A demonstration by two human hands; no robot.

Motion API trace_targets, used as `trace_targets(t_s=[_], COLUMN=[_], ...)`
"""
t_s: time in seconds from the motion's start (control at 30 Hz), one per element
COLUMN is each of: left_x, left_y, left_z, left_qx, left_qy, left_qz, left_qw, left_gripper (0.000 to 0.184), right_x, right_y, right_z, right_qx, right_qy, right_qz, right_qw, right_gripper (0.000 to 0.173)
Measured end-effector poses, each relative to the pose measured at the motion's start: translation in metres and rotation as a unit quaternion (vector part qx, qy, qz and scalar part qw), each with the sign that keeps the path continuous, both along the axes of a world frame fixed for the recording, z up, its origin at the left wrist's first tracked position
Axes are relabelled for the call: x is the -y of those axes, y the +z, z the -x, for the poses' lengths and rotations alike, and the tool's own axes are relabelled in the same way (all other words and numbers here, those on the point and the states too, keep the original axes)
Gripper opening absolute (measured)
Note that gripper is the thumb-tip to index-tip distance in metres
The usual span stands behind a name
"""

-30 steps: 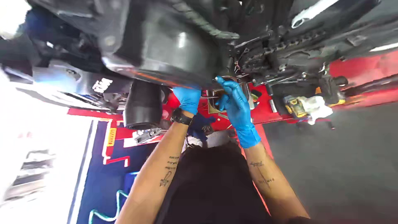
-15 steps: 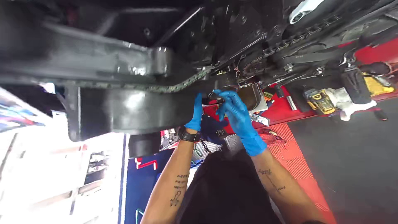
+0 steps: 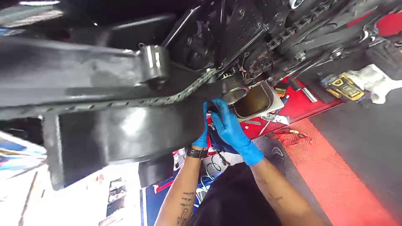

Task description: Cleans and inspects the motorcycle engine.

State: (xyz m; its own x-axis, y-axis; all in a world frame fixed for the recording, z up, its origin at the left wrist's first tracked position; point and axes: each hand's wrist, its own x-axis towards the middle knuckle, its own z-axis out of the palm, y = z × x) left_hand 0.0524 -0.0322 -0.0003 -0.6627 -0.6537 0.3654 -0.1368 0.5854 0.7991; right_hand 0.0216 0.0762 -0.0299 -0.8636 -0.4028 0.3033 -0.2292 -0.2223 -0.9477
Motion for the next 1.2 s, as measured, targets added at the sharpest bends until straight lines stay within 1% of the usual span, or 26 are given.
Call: trace_targets(t_s=[0.07,0.13,0.2,0.27,0.3,0.37,0.4,0.47,0.5,0.53,0.6,0.63,0.7,0.73,0.77,0.8,0.87,0.9,0.93,0.97,1.0,1.03,1.07,1.13,1.2], left_x=[0.001,-0.001,-0.002,-0.002,0.0,0.0,-0.001,-0.007,-0.01,-0.01,-0.007,-0.006,-0.008,-0.007,-0.008,-0.01,-0.011,-0.008,-0.003,0.004,0.009,0.012,0.014,0.009,-0.004], left_y=[-0.007,-0.008,-0.01,-0.015,-0.019,-0.026,-0.026,-0.021,-0.019,-0.018,-0.027,-0.029,-0.032,-0.038,-0.041,-0.042,-0.041,-0.046,-0.056,-0.071,-0.082,-0.085,-0.083,-0.065,-0.038], left_z=[-0.007,-0.008,-0.005,-0.001,0.002,0.004,0.003,0.002,0.002,0.001,0.0,0.001,0.001,0.002,0.001,-0.001,-0.003,0.002,0.006,0.01,0.013,0.013,0.012,0.009,0.006], left_qx=[0.004,0.019,0.027,0.016,0.004,-0.039,-0.059,-0.089,-0.1,-0.099,-0.097,-0.091,-0.079,-0.076,-0.072,-0.067,-0.062,-0.085,-0.107,-0.135,-0.151,-0.152,-0.144,-0.134,-0.136], left_qy=[-0.03,-0.05,-0.059,-0.065,-0.065,-0.065,-0.072,-0.08,-0.083,-0.086,-0.087,-0.089,-0.093,-0.092,-0.088,-0.082,-0.078,-0.078,-0.086,-0.1,-0.113,-0.122,-0.124,-0.119,-0.112], left_qz=[0.002,0.016,0.022,0.014,0.008,-0.026,-0.057,-0.124,-0.142,-0.147,-0.152,-0.174,-0.216,-0.221,-0.219,-0.215,-0.206,-0.186,-0.159,-0.134,-0.121,-0.118,-0.12,-0.127,-0.147], left_qw=[1.0,0.998,0.998,0.998,0.998,0.997,0.994,0.985,0.981,0.98,0.98,0.977,0.969,0.968,0.969,0.971,0.974,0.976,0.978,0.977,0.974,0.974,0.974,0.976,0.973], left_gripper=[0.018,0.021,0.024,0.026,0.023,0.006,0.004,0.004,0.004,0.004,0.008,0.008,0.01,0.01,0.009,0.006,0.004,0.003,0.006,0.008,0.01,0.011,0.01,0.009,0.008], right_x=[0.001,-0.001,-0.005,-0.005,-0.004,-0.002,-0.002,-0.001,0.0,0.002,0.001,0.001,0.003,0.005,0.005,0.004,0.005,0.006,0.005,0.004,0.004,0.005,0.006,0.007,0.007], right_y=[0.01,0.022,0.035,0.043,0.045,0.047,0.047,0.048,0.045,0.045,0.057,0.057,0.034,0.008,-0.004,0.001,0.035,0.046,0.055,0.062,0.063,0.059,0.057,0.059,0.066], right_z=[0.004,0.004,0.003,0.003,0.004,0.007,0.01,0.017,0.02,0.022,0.023,0.025,0.033,0.04,0.044,0.045,0.041,0.037,0.033,0.027,0.025,0.025,0.024,0.02,0.015], right_qx=[-0.019,-0.025,-0.026,-0.035,-0.042,-0.045,-0.041,-0.044,-0.059,-0.072,-0.057,-0.056,-0.12,-0.168,-0.18,-0.153,-0.071,-0.058,-0.057,-0.07,-0.078,-0.092,-0.1,-0.106,-0.082], right_qy=[-0.024,-0.039,-0.034,-0.044,-0.055,-0.066,-0.061,-0.051,-0.056,-0.054,-0.042,-0.04,-0.051,-0.07,-0.068,-0.047,-0.005,-0.005,-0.012,-0.031,-0.045,-0.058,-0.065,-0.078,-0.086], right_qz=[-0.092,-0.161,-0.214,-0.224,-0.221,-0.22,-0.228,-0.235,-0.219,-0.214,-0.236,-0.257,-0.301,-0.32,-0.352,-0.393,-0.449,-0.462,-0.455,-0.422,-0.396,-0.38,-0.375,-0.37,-0.348], right_qw=[0.995,0.986,0.976,0.973,0.973,0.972,0.971,0.97,0.972,0.973,0.969,0.964,0.945,0.93,0.916,0.905,0.891,0.885,0.888,0.903,0.914,0.919,0.919,0.92,0.93], right_gripper=[0.048,0.048,0.053,0.052,0.051,0.052,0.05,0.043,0.03,0.021,0.015,0.016,0.023,0.026,0.03,0.03,0.025,0.021,0.023,0.025,0.024,0.024,0.026,0.028,0.027])
